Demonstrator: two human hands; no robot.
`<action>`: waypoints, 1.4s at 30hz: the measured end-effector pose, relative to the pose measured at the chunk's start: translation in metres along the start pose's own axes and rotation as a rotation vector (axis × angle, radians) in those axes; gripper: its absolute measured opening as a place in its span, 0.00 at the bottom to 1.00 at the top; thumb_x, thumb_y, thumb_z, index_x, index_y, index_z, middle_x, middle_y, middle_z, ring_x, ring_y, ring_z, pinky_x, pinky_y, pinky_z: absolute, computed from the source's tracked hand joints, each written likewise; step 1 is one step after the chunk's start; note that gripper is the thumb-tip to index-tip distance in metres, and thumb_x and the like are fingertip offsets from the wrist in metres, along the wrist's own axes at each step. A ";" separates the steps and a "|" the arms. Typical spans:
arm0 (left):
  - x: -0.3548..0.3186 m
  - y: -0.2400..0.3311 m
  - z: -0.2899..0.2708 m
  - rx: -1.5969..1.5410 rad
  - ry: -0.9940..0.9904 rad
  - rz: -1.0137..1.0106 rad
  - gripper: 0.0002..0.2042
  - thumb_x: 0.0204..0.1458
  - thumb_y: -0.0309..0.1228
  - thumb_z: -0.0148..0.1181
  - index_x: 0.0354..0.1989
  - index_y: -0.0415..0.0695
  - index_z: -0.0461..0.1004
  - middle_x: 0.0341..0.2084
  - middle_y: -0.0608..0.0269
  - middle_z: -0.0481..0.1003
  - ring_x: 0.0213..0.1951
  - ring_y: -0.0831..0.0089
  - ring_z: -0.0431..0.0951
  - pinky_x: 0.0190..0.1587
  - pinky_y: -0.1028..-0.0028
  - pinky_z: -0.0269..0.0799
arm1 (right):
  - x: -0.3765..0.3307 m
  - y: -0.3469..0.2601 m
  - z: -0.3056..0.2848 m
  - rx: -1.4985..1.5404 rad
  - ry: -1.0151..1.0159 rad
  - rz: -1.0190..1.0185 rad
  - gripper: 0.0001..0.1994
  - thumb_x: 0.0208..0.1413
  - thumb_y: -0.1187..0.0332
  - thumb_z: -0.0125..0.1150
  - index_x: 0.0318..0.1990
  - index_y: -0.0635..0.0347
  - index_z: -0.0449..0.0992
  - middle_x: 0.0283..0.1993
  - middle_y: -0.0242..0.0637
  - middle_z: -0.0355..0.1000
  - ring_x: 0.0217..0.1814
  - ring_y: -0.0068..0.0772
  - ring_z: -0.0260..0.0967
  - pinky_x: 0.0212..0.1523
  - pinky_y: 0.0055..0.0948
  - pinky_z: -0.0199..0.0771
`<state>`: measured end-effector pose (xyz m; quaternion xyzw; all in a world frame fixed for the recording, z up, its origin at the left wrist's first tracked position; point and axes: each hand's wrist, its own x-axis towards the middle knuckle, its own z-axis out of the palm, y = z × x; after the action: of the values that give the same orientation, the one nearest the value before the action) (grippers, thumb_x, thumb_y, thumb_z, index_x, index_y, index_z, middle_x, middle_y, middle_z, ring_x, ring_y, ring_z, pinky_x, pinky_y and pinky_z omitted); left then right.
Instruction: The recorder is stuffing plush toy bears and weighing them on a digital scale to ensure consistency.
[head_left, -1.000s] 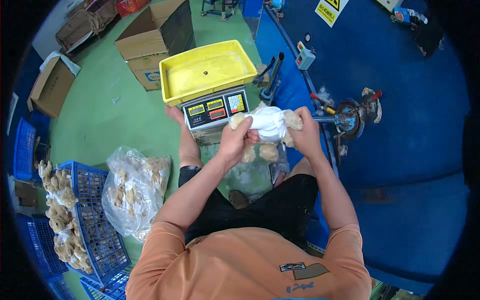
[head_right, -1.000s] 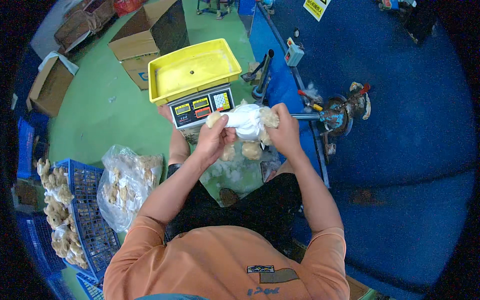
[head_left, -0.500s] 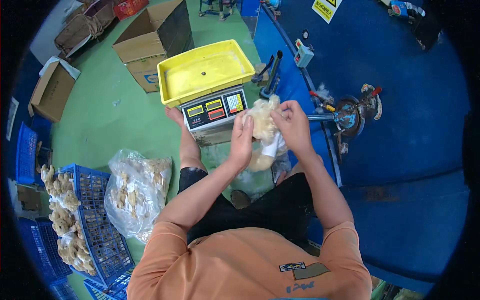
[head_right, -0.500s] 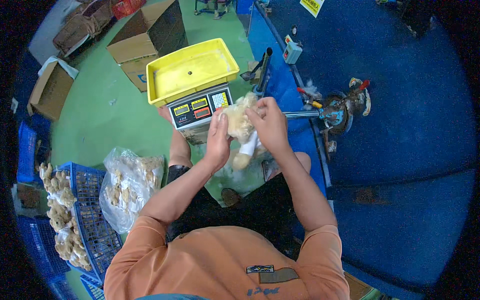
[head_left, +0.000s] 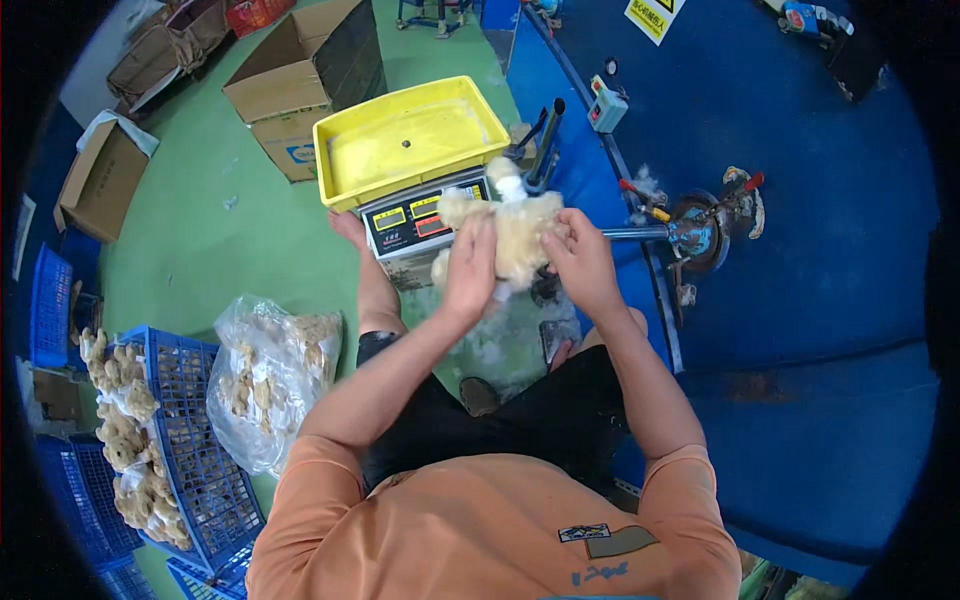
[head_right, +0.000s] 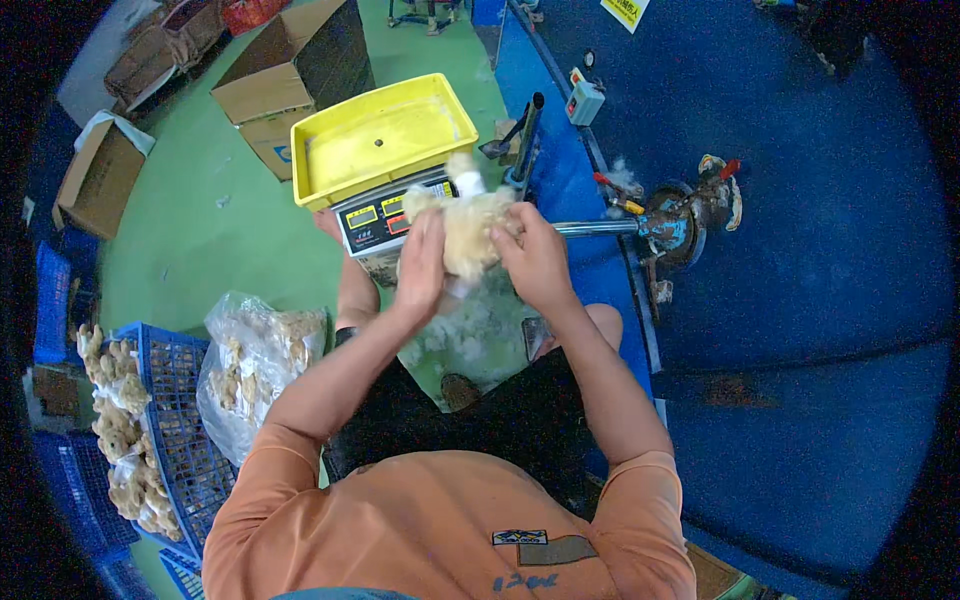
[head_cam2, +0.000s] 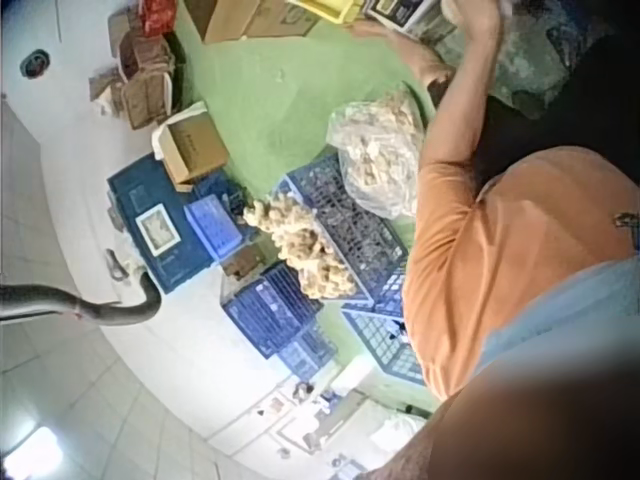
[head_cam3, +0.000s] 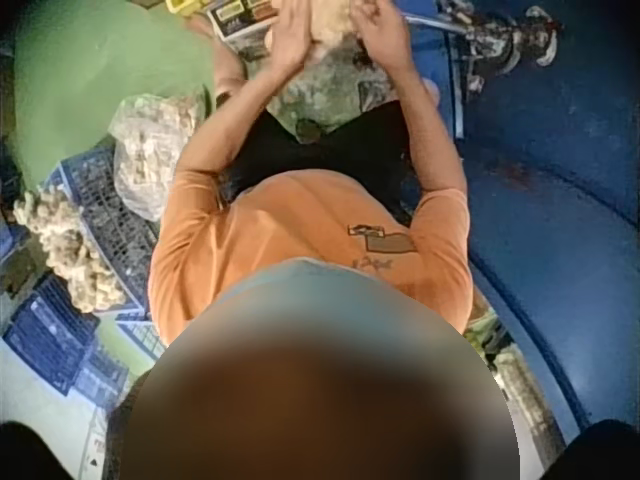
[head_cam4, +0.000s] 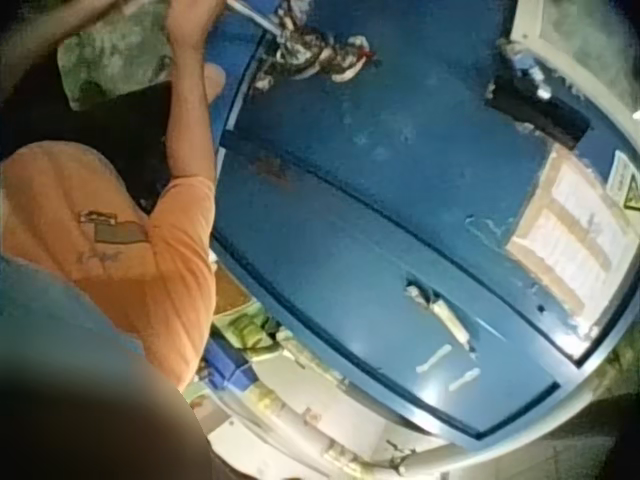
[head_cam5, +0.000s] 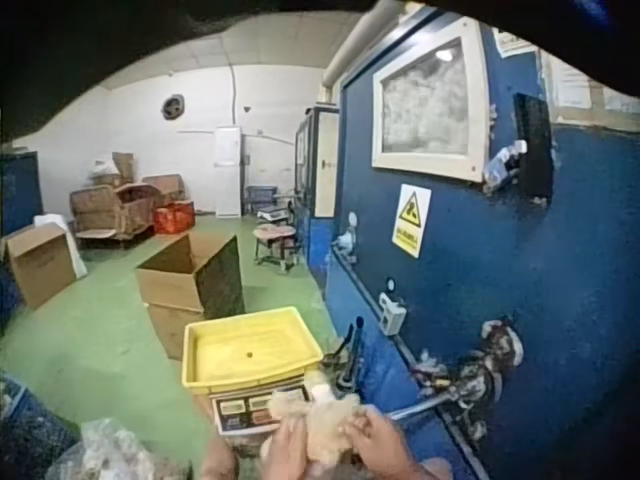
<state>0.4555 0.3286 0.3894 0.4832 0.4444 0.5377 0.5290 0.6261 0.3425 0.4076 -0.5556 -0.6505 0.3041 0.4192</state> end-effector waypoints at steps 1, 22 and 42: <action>-0.019 -0.002 0.009 -0.147 0.049 -0.035 0.20 0.69 0.38 0.38 0.63 0.40 0.58 0.48 0.52 0.70 0.44 0.68 0.73 0.45 0.74 0.71 | 0.001 -0.001 -0.002 -0.020 -0.025 -0.038 0.11 0.56 0.67 0.62 0.45 0.62 0.75 0.37 0.41 0.77 0.32 0.39 0.73 0.35 0.35 0.73; -0.016 -0.021 0.013 -0.565 0.037 -0.061 0.17 0.69 0.33 0.42 0.63 0.42 0.58 0.51 0.51 0.71 0.42 0.68 0.78 0.38 0.77 0.78 | 0.001 -0.021 -0.004 -0.380 -0.001 -0.280 0.09 0.59 0.71 0.55 0.43 0.64 0.76 0.40 0.44 0.77 0.37 0.47 0.73 0.38 0.40 0.72; -0.007 -0.035 0.039 -0.329 0.046 0.054 0.20 0.68 0.34 0.46 0.66 0.47 0.55 0.48 0.55 0.73 0.42 0.72 0.78 0.39 0.77 0.77 | 0.008 -0.008 -0.030 -0.341 0.060 -0.122 0.07 0.59 0.70 0.56 0.40 0.64 0.75 0.34 0.43 0.77 0.31 0.45 0.72 0.35 0.40 0.70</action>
<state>0.4988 0.3215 0.3599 0.3891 0.3493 0.6282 0.5762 0.6487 0.3468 0.4303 -0.5871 -0.7122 0.1465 0.3558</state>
